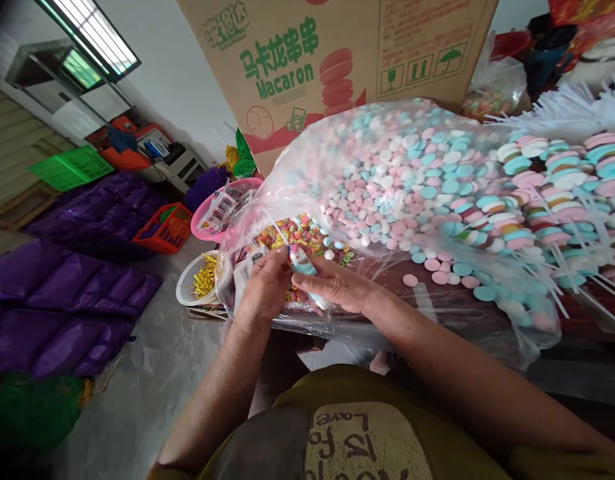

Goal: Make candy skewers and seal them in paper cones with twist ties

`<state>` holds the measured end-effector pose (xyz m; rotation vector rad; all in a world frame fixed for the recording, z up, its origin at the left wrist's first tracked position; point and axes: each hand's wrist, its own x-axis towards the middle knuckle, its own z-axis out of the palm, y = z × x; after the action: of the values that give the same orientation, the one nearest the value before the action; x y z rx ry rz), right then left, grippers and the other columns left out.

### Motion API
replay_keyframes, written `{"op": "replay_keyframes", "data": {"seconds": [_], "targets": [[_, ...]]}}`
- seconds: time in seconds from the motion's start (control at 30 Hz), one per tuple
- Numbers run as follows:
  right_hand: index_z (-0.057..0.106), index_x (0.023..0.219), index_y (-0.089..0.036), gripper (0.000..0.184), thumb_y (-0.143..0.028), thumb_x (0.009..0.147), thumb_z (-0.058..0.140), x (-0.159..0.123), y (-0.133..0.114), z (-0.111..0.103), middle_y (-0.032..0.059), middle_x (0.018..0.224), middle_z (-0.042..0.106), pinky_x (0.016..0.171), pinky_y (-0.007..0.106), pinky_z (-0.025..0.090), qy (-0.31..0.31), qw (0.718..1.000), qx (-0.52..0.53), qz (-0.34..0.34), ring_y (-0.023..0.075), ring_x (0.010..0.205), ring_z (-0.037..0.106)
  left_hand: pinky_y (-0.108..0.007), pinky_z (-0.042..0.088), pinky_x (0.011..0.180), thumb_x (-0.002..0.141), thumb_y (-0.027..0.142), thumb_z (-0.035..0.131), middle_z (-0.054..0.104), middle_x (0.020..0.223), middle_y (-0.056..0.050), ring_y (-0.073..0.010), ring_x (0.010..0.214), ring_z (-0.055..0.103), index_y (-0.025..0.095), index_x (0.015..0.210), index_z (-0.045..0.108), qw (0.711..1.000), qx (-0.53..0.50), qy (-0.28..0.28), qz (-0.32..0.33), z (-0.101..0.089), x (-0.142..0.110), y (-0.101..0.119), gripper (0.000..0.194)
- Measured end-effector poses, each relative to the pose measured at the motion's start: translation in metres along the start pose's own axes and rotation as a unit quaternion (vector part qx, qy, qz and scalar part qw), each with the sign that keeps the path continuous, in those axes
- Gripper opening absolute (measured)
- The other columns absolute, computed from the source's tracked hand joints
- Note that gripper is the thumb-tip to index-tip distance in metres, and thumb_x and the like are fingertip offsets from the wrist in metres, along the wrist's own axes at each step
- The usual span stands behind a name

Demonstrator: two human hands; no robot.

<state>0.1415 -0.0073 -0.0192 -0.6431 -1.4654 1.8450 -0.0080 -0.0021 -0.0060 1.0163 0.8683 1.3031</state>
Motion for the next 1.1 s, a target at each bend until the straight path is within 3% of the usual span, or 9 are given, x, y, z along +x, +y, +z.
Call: {"op": "replay_keyframes", "data": {"seconds": [0.1,0.2,0.33,0.4,0.5,0.67,0.87,1.03,1.1], "targets": [[0.053,0.088,-0.021,0.027,-0.044,0.078,0.063,-0.005,0.012,0.004,-0.0026,0.068,0.059,0.051,0.023,0.044,0.024,0.994,-0.101,0.029,0.0109,0.055,0.055,-0.028,0.051,0.075,0.072,0.032,0.066,0.068,0.073,0.0,-0.0149,0.077,0.066,0.019,0.074,0.065,0.995,-0.061,0.075,0.012,-0.005,0.008,0.004,0.013],[0.045,0.07,-0.021,0.026,-0.039,0.089,0.047,-0.009,0.024,0.014,-0.0052,0.05,0.049,0.046,0.022,0.037,0.037,0.972,-0.224,0.058,0.0098,0.043,0.047,-0.029,0.051,0.078,0.066,0.028,0.068,0.069,0.072,0.0,-0.0148,0.076,0.066,0.017,0.074,0.064,0.985,-0.114,0.13,-0.004,-0.007,0.013,0.008,0.014],[0.048,0.059,-0.018,0.029,-0.03,0.085,0.055,-0.015,0.011,0.015,-0.0045,0.046,0.043,0.047,0.022,0.028,0.021,0.897,-0.442,0.005,0.0087,0.044,0.042,-0.028,0.052,0.07,0.063,0.029,0.071,0.067,0.062,0.003,-0.0112,0.056,0.062,0.017,0.068,0.063,0.975,-0.137,0.177,-0.009,-0.006,0.015,0.011,0.016],[0.056,0.066,-0.017,0.025,-0.033,0.086,0.055,-0.013,-0.007,0.004,-0.0025,0.053,0.05,0.047,0.022,0.032,0.026,0.892,-0.45,-0.041,0.009,0.047,0.045,-0.026,0.052,0.065,0.061,0.029,0.074,0.064,0.058,0.004,-0.0097,0.051,0.059,0.017,0.064,0.062,0.975,-0.12,0.185,-0.001,-0.004,0.014,0.012,0.018],[0.062,0.085,-0.016,0.018,-0.03,0.088,0.052,0.0,-0.031,-0.01,0.002,0.072,0.061,0.054,0.023,0.042,0.154,0.889,-0.393,-0.179,0.0103,0.06,0.053,-0.023,0.051,0.063,0.061,0.028,0.076,0.062,0.055,0.004,-0.0096,0.053,0.059,0.016,0.063,0.063,0.984,-0.097,0.148,-0.004,-0.002,0.012,0.01,0.018],[0.062,0.092,-0.018,0.01,-0.02,0.082,0.06,0.029,-0.032,-0.009,0.0032,0.085,0.057,0.063,0.027,0.047,0.16,0.852,-0.384,-0.318,0.0118,0.073,0.055,-0.019,0.047,0.062,0.066,0.024,0.075,0.065,0.061,0.003,-0.007,0.059,0.059,0.015,0.067,0.067,0.991,-0.114,0.063,-0.003,0.002,0.01,0.009,0.012],[0.062,0.084,-0.02,0.01,-0.012,0.082,0.056,0.026,-0.027,-0.008,0.0037,0.085,0.055,0.07,0.031,0.049,0.143,0.78,-0.47,-0.389,0.0151,0.081,0.056,-0.018,0.041,0.05,0.065,0.036,0.076,0.059,0.054,0.003,-0.0064,0.05,0.051,0.015,0.062,0.065,0.996,-0.07,0.014,-0.056,-0.002,0.01,0.004,0.024],[0.059,0.078,-0.019,0.008,-0.012,0.081,0.057,0.02,-0.034,-0.01,0.002,0.082,0.056,0.067,0.029,0.049,0.174,0.822,-0.393,-0.374,0.0139,0.078,0.057,-0.019,0.039,0.046,0.072,0.049,0.069,0.057,0.057,0.002,-0.0072,0.048,0.048,0.015,0.071,0.066,0.992,-0.08,-0.022,-0.1,-0.009,0.005,0.0,0.033],[0.057,0.076,-0.02,0.009,-0.011,0.08,0.058,0.018,-0.036,-0.006,0.0017,0.081,0.056,0.066,0.029,0.049,0.217,0.805,-0.397,-0.383,0.0143,0.077,0.058,-0.022,0.042,0.048,0.074,0.055,0.064,0.06,0.063,-0.001,-0.0102,0.052,0.053,0.016,0.084,0.067,0.983,-0.093,-0.09,-0.127,-0.013,-0.001,0.0,0.041]]}}
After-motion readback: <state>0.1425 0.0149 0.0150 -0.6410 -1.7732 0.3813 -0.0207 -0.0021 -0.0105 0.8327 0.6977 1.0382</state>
